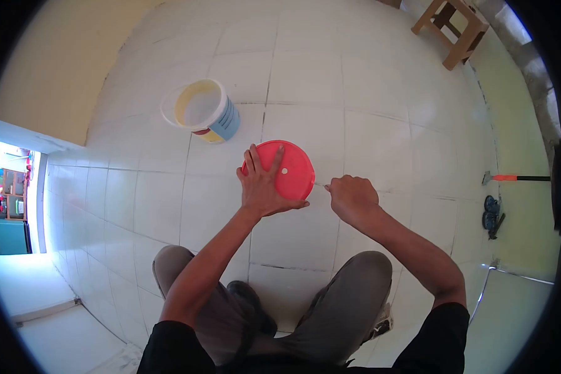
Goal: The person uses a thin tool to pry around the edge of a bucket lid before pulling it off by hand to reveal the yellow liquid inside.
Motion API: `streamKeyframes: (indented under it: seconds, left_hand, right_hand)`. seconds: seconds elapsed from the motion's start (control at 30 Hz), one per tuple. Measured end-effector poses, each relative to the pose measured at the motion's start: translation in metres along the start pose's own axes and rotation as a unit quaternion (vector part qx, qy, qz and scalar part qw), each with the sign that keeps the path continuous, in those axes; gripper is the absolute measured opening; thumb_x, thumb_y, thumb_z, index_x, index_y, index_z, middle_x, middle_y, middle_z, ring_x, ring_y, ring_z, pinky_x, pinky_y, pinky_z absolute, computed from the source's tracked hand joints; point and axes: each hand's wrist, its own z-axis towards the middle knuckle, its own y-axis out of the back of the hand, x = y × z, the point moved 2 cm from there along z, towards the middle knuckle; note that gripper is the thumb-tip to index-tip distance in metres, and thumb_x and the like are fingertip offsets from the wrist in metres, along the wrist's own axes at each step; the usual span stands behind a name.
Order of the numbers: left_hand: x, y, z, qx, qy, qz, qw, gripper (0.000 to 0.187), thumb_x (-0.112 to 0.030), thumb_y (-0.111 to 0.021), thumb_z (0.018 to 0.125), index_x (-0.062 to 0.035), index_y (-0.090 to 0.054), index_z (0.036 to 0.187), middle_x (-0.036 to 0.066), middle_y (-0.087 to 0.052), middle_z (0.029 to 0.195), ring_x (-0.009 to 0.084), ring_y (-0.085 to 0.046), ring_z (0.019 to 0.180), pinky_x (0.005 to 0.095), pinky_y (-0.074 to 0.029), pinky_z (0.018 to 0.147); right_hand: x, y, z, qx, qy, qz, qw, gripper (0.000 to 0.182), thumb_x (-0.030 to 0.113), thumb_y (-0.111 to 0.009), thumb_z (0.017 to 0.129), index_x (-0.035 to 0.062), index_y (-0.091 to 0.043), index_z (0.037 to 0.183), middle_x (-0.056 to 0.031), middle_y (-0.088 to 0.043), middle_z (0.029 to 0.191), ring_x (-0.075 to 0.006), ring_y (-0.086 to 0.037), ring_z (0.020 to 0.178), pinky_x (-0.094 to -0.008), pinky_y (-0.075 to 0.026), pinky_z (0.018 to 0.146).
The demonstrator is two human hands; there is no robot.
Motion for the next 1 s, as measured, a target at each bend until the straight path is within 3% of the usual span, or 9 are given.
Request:
streamKeyframes:
  seconds: [0.03,0.13,0.17,0.27,0.37,0.5,0.6,0.83,1.0]
  left_hand:
    - [0.001,0.001,-0.001,0.009,0.0,-0.001,1.0,0.153,-0.083,-0.086,0.046,-0.0254,-0.019,0.171,0.042,-0.008,0.164,0.0578,-0.012,0.153,0.071,-0.03,0.107]
    - [0.016,0.002,-0.005,0.018,-0.058,0.021,0.998,0.154,-0.081,-0.088,0.045,-0.0239,-0.021,0.17,0.043,-0.008,0.164,0.0589,-0.013,0.153,0.0724,-0.029,0.108]
    - [0.018,0.001,-0.007,0.017,-0.063,0.027,0.998,0.153,-0.081,-0.087,0.045,-0.0243,-0.021,0.17,0.043,-0.008,0.164,0.0588,-0.014,0.152,0.0714,-0.03,0.107]
    - [0.021,-0.004,-0.005,-0.009,-0.074,0.029,0.997,0.15,-0.081,-0.086,0.046,-0.0251,-0.022,0.17,0.044,-0.01,0.163,0.0583,-0.018,0.15,0.0686,-0.033,0.105]
    - [0.022,-0.006,-0.006,-0.031,-0.092,0.01,0.995,0.149,-0.081,-0.086,0.045,-0.0254,-0.026,0.169,0.043,-0.013,0.161,0.0579,-0.02,0.149,0.0679,-0.033,0.104]
    - [0.024,-0.003,-0.005,-0.038,-0.094,0.0,0.995,0.147,-0.08,-0.087,0.044,-0.0269,-0.029,0.168,0.041,-0.015,0.16,0.0575,-0.02,0.149,0.0692,-0.031,0.106]
    - [0.023,0.001,-0.005,-0.027,-0.092,-0.007,0.995,0.146,-0.079,-0.087,0.043,-0.0277,-0.031,0.168,0.041,-0.015,0.161,0.0567,-0.019,0.15,0.0692,-0.031,0.107]
    - [0.025,-0.005,-0.007,-0.041,-0.085,-0.003,0.996,0.146,-0.077,-0.089,0.042,-0.0279,-0.032,0.167,0.039,-0.016,0.162,0.054,-0.018,0.153,0.0691,-0.03,0.11]
    - [0.025,-0.003,-0.008,-0.039,-0.085,-0.019,0.995,0.145,-0.078,-0.088,0.041,-0.0283,-0.034,0.166,0.04,-0.017,0.162,0.0542,-0.02,0.151,0.0665,-0.033,0.105]
  right_hand:
    - [-0.008,-0.011,0.0,-0.03,0.003,0.0,1.0,0.043,0.031,-0.056,0.108,-0.0011,-0.071,0.084,-0.0177,-0.071,0.079,-0.0358,-0.071,0.072,-0.0491,-0.057,0.068]
    - [-0.045,-0.04,0.004,0.037,-0.007,0.199,0.979,0.047,0.034,-0.059,0.108,-0.0017,-0.068,0.079,-0.0192,-0.06,0.065,-0.0315,-0.057,0.057,-0.0475,-0.05,0.062]
    - [-0.055,-0.06,0.009,0.003,0.022,0.252,0.968,0.052,0.036,-0.062,0.108,-0.0029,-0.065,0.075,-0.019,-0.045,0.056,-0.0289,-0.039,0.053,-0.0456,-0.041,0.057]
    - [-0.069,-0.091,0.032,-0.051,0.08,0.321,0.942,0.051,0.035,-0.064,0.107,-0.0036,-0.063,0.074,-0.0173,-0.04,0.053,-0.0289,-0.033,0.053,-0.0432,-0.037,0.055]
    - [-0.078,-0.098,0.046,-0.046,0.102,0.319,0.941,0.05,0.036,-0.067,0.105,-0.0025,-0.064,0.073,-0.0171,-0.045,0.054,-0.03,-0.038,0.051,-0.0429,-0.038,0.054]
    - [-0.07,-0.031,0.066,-0.017,0.16,0.106,0.981,0.044,0.038,-0.072,0.1,0.0028,-0.071,0.075,-0.0174,-0.058,0.06,-0.0325,-0.054,0.053,-0.0439,-0.044,0.055]
    - [-0.067,-0.027,0.064,0.013,0.175,0.132,0.976,0.041,0.038,-0.071,0.101,0.0043,-0.074,0.078,-0.0169,-0.059,0.06,-0.0336,-0.056,0.055,-0.0452,-0.046,0.057]
    - [-0.053,-0.02,0.046,0.046,0.116,0.07,0.99,0.045,0.037,-0.062,0.106,0.0026,-0.075,0.081,-0.016,-0.066,0.063,-0.0365,-0.063,0.061,-0.0463,-0.054,0.063]
    - [-0.013,-0.002,0.013,0.057,0.022,0.031,0.998,0.047,0.037,-0.057,0.108,0.0003,-0.074,0.084,-0.0201,-0.072,0.077,-0.0399,-0.071,0.072,-0.0504,-0.058,0.069]
